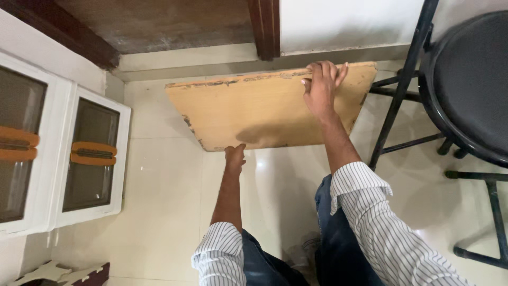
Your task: The person opens a plastic storage cabinet, then picks up a folded brown plastic stool and unfolds it on the floor. They then pick up a small table, flip it over, and begin unfolding its metal legs.
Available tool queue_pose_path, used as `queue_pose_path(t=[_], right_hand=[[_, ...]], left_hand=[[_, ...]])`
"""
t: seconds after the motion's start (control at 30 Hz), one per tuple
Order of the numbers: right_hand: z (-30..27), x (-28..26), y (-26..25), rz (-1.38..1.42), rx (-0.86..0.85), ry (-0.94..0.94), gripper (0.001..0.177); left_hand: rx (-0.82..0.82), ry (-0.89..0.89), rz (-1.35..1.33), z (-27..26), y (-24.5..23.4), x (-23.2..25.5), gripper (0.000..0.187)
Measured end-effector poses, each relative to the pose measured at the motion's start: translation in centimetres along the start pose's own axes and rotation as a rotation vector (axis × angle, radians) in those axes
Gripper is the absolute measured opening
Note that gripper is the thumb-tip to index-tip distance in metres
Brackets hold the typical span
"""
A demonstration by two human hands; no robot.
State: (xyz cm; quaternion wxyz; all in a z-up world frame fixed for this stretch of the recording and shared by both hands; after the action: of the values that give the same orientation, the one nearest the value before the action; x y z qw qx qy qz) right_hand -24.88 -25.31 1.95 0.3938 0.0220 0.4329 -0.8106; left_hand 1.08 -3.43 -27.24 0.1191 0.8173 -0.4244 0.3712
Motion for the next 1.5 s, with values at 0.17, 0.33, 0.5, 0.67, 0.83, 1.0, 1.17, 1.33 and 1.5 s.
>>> queue_pose_path(t=[0.17, 0.33, 0.5, 0.67, 0.83, 1.0, 1.17, 1.33, 1.5], right_hand=[[1.2, 1.0, 1.7, -0.024, 0.021, -0.038, 0.036], [2.1, 2.5, 2.8, 0.054, 0.029, -0.039, 0.035], [2.0, 3.4, 3.3, 0.098, 0.041, -0.103, 0.035], [2.3, 4.0, 3.8, 0.094, 0.0, -0.145, 0.035], [2.9, 4.9, 4.4, 0.046, -0.084, -0.168, 0.047], [3.6, 6.7, 5.8, 0.058, -0.122, -0.13, 0.052], [4.2, 8.5, 7.4, 0.073, -0.098, -0.146, 0.051], [3.6, 11.5, 9.3, 0.075, -0.078, -0.097, 0.05], [1.9, 14.5, 10.5, 0.121, -0.075, -0.049, 0.052]], left_hand=[[0.074, 0.172, 0.086, 0.3, 2.2, -1.1, 0.086], [0.209, 0.242, 0.683, -3.5, 4.2, 0.3, 0.109], [0.1, 0.617, 1.508, -8.4, 8.0, 3.5, 0.12], [0.163, 0.654, 1.441, -9.2, 8.2, 5.6, 0.119], [0.088, 0.598, 1.462, -8.3, 8.4, 5.0, 0.124], [0.084, 0.634, 1.559, -7.5, 8.9, 4.5, 0.125], [0.067, 0.64, 1.714, -6.2, 9.7, 4.2, 0.124], [0.089, 0.67, 1.715, -5.2, 10.8, 3.7, 0.121], [0.162, 0.715, 1.727, -3.7, 11.7, 2.9, 0.122]])
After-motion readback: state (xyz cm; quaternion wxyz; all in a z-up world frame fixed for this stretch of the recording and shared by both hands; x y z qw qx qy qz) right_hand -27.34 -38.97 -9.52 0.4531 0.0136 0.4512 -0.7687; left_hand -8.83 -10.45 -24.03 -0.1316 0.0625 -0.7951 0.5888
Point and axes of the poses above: each hand's wrist, its own z-axis towards the middle knuckle, its own y-axis out of the palm, x = y × z, the point moved 7 cm from there along z, towards the middle knuckle
